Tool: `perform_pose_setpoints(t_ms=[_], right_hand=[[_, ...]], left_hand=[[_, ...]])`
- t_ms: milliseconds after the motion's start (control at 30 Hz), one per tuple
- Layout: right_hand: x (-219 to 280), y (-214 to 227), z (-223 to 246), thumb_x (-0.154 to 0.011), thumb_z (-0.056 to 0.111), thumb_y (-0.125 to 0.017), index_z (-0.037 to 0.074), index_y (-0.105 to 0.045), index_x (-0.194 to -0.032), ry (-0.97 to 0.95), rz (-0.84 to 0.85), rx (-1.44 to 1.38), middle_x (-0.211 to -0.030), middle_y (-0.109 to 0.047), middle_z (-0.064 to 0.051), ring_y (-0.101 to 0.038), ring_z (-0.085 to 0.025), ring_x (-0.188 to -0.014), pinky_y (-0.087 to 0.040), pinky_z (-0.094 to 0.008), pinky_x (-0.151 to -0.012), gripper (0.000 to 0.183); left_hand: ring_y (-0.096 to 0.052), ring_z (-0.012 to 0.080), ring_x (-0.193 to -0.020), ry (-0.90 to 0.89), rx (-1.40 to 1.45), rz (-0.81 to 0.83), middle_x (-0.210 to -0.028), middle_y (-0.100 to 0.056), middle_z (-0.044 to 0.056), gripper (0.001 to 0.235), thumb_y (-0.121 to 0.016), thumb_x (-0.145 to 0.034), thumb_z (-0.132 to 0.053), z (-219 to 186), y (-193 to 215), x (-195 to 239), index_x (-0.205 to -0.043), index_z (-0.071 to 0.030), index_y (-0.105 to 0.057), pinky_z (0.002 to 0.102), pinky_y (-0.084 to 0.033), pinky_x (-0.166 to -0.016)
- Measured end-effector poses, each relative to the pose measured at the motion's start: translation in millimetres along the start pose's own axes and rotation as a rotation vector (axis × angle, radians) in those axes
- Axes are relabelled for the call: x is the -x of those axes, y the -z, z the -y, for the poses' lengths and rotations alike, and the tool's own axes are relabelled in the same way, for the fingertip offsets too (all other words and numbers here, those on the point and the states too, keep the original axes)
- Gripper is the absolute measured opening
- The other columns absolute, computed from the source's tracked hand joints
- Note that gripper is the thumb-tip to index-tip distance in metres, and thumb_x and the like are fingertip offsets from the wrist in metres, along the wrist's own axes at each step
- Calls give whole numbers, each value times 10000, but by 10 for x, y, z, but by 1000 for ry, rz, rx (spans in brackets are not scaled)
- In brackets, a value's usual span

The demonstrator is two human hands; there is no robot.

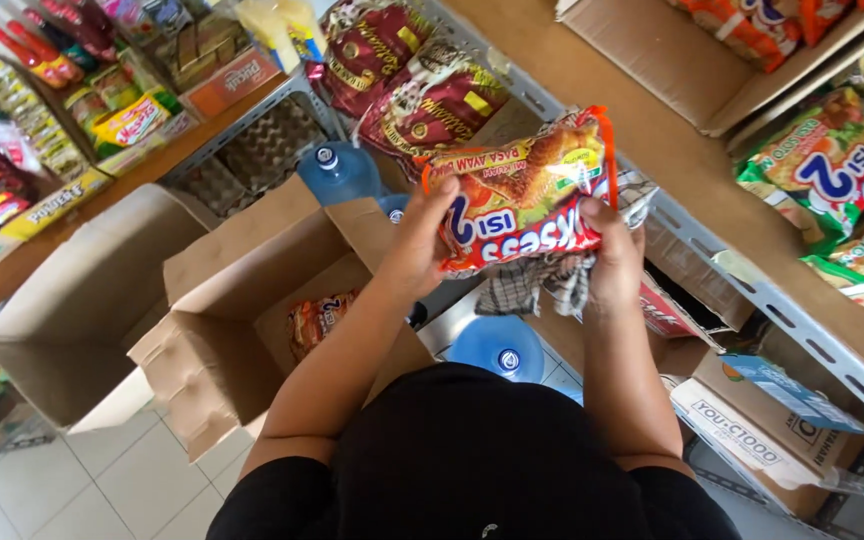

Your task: Packing individual packs of instant noodles into a cardboard shipping box in a storage area.

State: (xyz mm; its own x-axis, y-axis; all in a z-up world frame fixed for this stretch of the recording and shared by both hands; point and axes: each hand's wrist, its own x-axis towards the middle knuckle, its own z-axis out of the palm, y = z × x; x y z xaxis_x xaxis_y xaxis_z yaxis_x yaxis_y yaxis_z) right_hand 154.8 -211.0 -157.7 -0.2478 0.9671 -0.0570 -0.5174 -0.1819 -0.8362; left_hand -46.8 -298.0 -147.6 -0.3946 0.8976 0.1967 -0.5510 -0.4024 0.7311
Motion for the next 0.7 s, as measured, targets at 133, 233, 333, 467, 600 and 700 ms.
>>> perform_pose_setpoints(t_ms=[133, 233, 333, 467, 600, 700], right_hand=[[-107, 74, -98, -1013, 185, -747, -64, -620, -1373, 333, 164, 559, -1264, -693, -140, -637, -191, -1135, -522, -350, -1039, 457], [47, -83, 109, -1037, 233, -731, -8, -598, -1421, 476, 27, 219, -1329, -689, -140, -683, -211, -1176, -559, -362, -1091, 472], [128, 7, -532, -900, 213, -722, 46, -558, -1393, 674, 346, 869, -1371, -586, -107, -574, -315, -1235, -503, -439, -1054, 546], [611, -755, -481, -793, 188, -727, 142, -560, -1439, 988, 499, 1386, -1502, -533, -118, -397, -450, -1353, -249, -603, -1059, 668], [199, -603, -476, -1077, 239, -595, 78, -473, -1562, 856, 385, 1009, -1655, -407, -146, -349, -379, -1558, -269, -485, -1318, 526], [-189, -419, -372, -1096, 413, -541, 11, -508, -1523, 345, 279, 648, -1541, -525, -205, -468, -361, -1462, -343, -472, -1277, 588]], left_hand=[[-728, 251, -1071, 255, 221, -62, -1314, -650, 163, 569, -601, -1035, -412, 7, 176, 93, -1460, -66, -448, 420, -634, -876], [-766, 260, -1016, 230, 201, -279, -1321, -647, 210, 631, -552, -1046, -463, 46, 360, 159, -1486, -27, -431, 419, -674, -840], [-636, 222, -966, 52, 80, -196, -1434, -588, 169, 628, -462, -1105, -478, 237, 409, 324, -1621, -141, -341, 329, -499, -685], [-565, 270, -1367, -81, -238, 13, -1546, -495, 183, 589, -364, -1141, -399, 371, 473, 425, -1618, -65, -277, 449, -484, -1161], [-387, 258, -1546, -288, -584, 176, -1718, -324, 145, 518, -336, -1210, -330, 4, 222, 524, -1618, -11, -351, 413, -315, -1320], [-425, 236, -1487, -193, -552, 218, -1694, -356, 146, 511, -358, -1202, -319, 7, 380, 617, -1599, 1, -387, 391, -358, -1272]])
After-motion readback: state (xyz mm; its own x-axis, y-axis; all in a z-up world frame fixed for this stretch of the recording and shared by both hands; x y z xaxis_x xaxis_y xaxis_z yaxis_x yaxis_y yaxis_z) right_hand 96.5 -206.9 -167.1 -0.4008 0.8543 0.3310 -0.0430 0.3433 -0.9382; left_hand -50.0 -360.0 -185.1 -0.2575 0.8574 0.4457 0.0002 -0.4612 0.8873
